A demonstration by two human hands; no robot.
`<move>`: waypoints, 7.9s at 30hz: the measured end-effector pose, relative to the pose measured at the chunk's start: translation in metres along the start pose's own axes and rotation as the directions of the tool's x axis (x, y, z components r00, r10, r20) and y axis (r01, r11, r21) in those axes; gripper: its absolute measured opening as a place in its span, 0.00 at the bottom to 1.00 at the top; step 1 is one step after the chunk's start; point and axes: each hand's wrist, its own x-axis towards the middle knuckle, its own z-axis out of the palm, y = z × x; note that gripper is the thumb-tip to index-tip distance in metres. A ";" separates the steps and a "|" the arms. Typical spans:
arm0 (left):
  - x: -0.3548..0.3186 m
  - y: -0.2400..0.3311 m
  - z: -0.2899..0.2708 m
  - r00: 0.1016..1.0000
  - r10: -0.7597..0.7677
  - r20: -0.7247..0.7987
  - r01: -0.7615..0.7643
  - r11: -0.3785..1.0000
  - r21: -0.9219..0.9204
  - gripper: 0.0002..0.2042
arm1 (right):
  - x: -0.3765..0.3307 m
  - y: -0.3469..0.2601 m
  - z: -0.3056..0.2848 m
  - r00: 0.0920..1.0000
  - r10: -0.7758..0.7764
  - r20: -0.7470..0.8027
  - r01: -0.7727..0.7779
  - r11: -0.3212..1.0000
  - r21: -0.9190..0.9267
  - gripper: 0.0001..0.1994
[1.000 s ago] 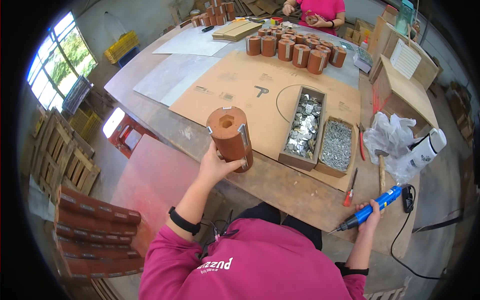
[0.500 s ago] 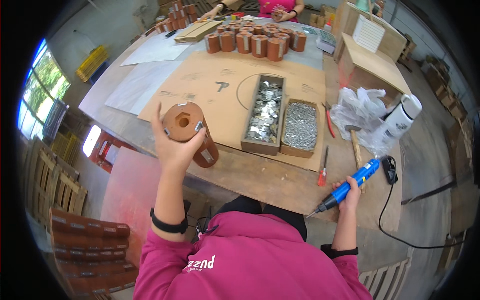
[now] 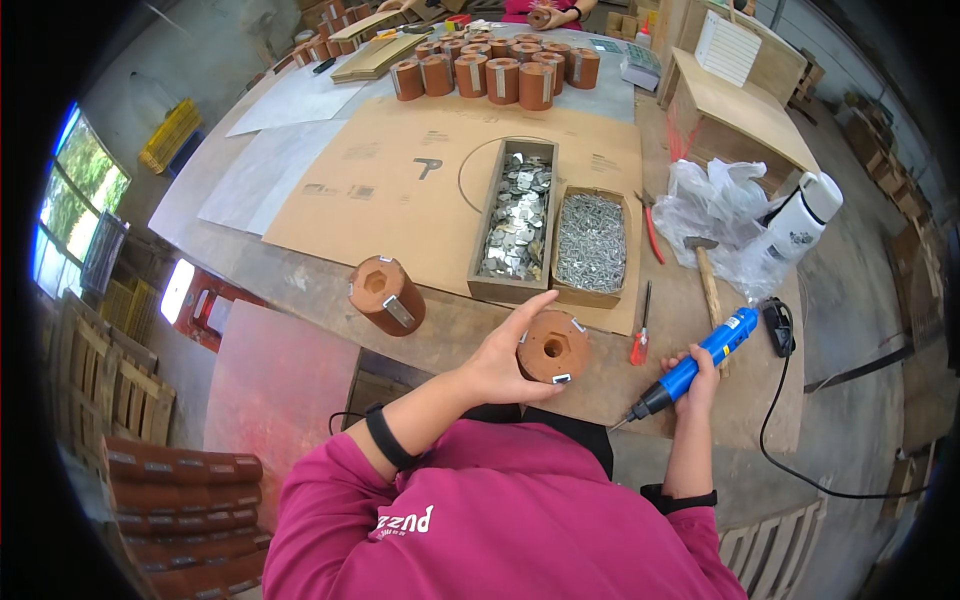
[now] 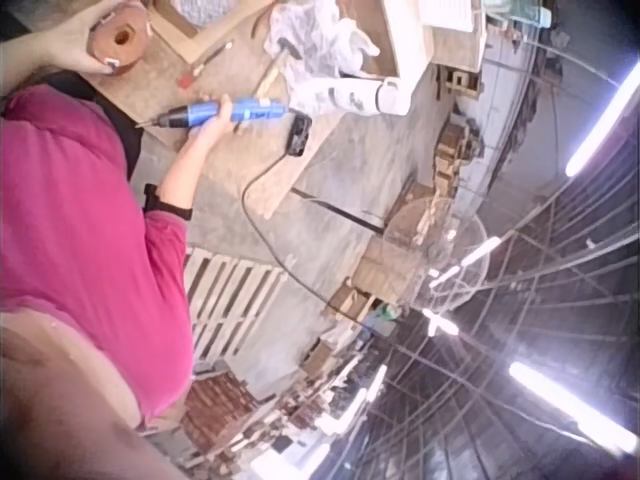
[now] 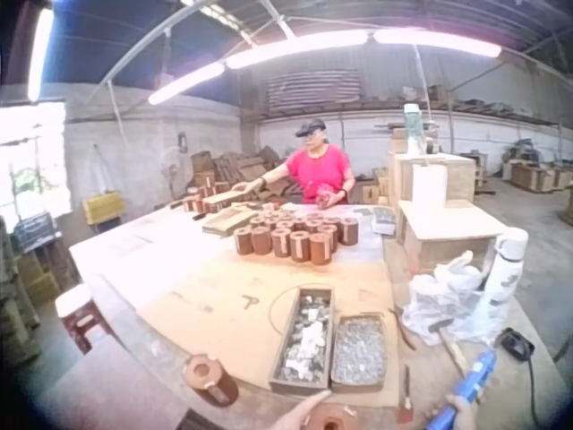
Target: The recorder is assembling small metal components onto wooden blocks using an electric screwdriver.
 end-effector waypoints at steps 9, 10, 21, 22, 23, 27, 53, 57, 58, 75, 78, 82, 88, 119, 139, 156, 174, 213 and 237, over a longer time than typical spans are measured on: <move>0.020 -0.006 -0.036 0.999 0.050 0.008 -0.050 0.998 0.033 0.38 | 0.000 -0.003 0.002 0.999 0.016 -0.029 -0.017 0.999 -0.041 0.11; 0.028 -0.008 -0.046 0.999 0.042 -0.001 -0.042 0.999 0.025 0.31 | 0.000 -0.003 0.003 0.999 0.025 -0.034 -0.027 0.999 -0.040 0.11; 0.130 -0.057 -0.065 0.983 -0.181 -0.034 0.116 0.468 0.876 0.11 | -0.005 -0.005 0.006 0.999 0.029 -0.041 -0.032 0.996 -0.080 0.11; 0.130 -0.058 -0.063 0.976 -0.210 -0.055 0.132 0.376 0.917 0.11 | -0.005 -0.005 0.006 0.999 0.027 -0.047 -0.030 0.998 -0.059 0.11; 0.130 -0.061 -0.062 0.975 -0.215 -0.048 0.129 0.379 0.916 0.11 | -0.005 -0.005 0.006 0.998 0.031 -0.055 -0.034 0.998 -0.060 0.11; 0.128 -0.069 -0.067 0.993 -0.091 -0.069 0.106 0.509 0.854 0.06 | -0.004 -0.005 0.006 0.999 0.019 -0.040 -0.022 0.997 -0.078 0.11; -0.012 0.015 0.013 0.933 0.352 -0.077 -0.261 0.807 0.531 0.07 | 0.002 0.002 0.001 0.999 -0.034 0.007 0.034 0.999 -0.028 0.14; -0.017 0.017 0.014 0.948 0.281 -0.150 -0.177 0.857 0.484 0.08 | 0.002 0.002 0.000 1.000 -0.021 -0.002 0.021 0.999 -0.039 0.14; -0.018 0.017 0.014 0.948 0.280 -0.154 -0.175 0.857 0.484 0.08 | 0.002 0.002 -0.001 1.000 -0.012 -0.004 0.011 0.999 -0.034 0.14; -0.027 0.026 0.014 0.907 0.420 0.025 -0.347 0.712 0.610 0.06 | 0.008 -0.018 0.012 0.992 -0.020 0.121 0.069 0.908 -0.412 0.16; -0.029 0.030 0.015 0.922 0.384 0.046 -0.327 0.709 0.625 0.06 | 0.017 -0.023 0.022 0.968 -0.142 0.209 0.252 0.581 -0.774 0.32; -0.028 0.030 0.015 0.924 0.382 0.031 -0.314 0.708 0.633 0.07 | 0.012 -0.038 0.041 0.958 -0.121 0.258 0.277 0.182 -0.943 0.33; -0.027 0.028 0.010 0.925 0.377 -0.044 -0.287 0.771 0.568 0.07 | 0.004 -0.050 0.058 0.931 -0.061 0.360 0.354 -0.095 -0.930 0.28; 0.005 -0.004 0.003 0.850 0.321 -0.418 -0.221 0.937 0.271 0.05 | -0.137 -0.121 0.065 0.752 -0.207 0.626 0.608 0.585 -0.536 0.10; 0.006 -0.028 0.025 0.887 0.129 -0.444 -0.195 0.975 -0.105 0.03 | -0.194 -0.051 0.040 0.701 0.078 0.709 0.710 0.017 -0.704 0.27; 0.007 -0.027 0.027 0.870 0.152 -0.470 -0.200 0.978 -0.054 0.02 | -0.184 -0.039 0.030 0.680 0.053 0.731 0.733 -0.034 -0.679 0.27; 0.006 -0.030 0.027 0.886 0.089 -0.455 -0.161 0.980 -0.121 0.02 | -0.190 -0.054 0.032 0.547 -0.171 0.819 0.832 0.002 -0.555 0.28; 0.006 -0.028 0.025 0.877 0.094 -0.472 -0.157 0.983 -0.097 0.01 | -0.176 -0.039 0.024 0.575 0.003 0.818 0.817 -0.041 -0.575 0.29; 0.007 -0.026 0.022 0.899 0.087 -0.429 -0.141 0.985 -0.097 0.01 | 0.017 -0.122 0.058 0.959 -0.017 0.284 0.256 0.484 -0.837 0.25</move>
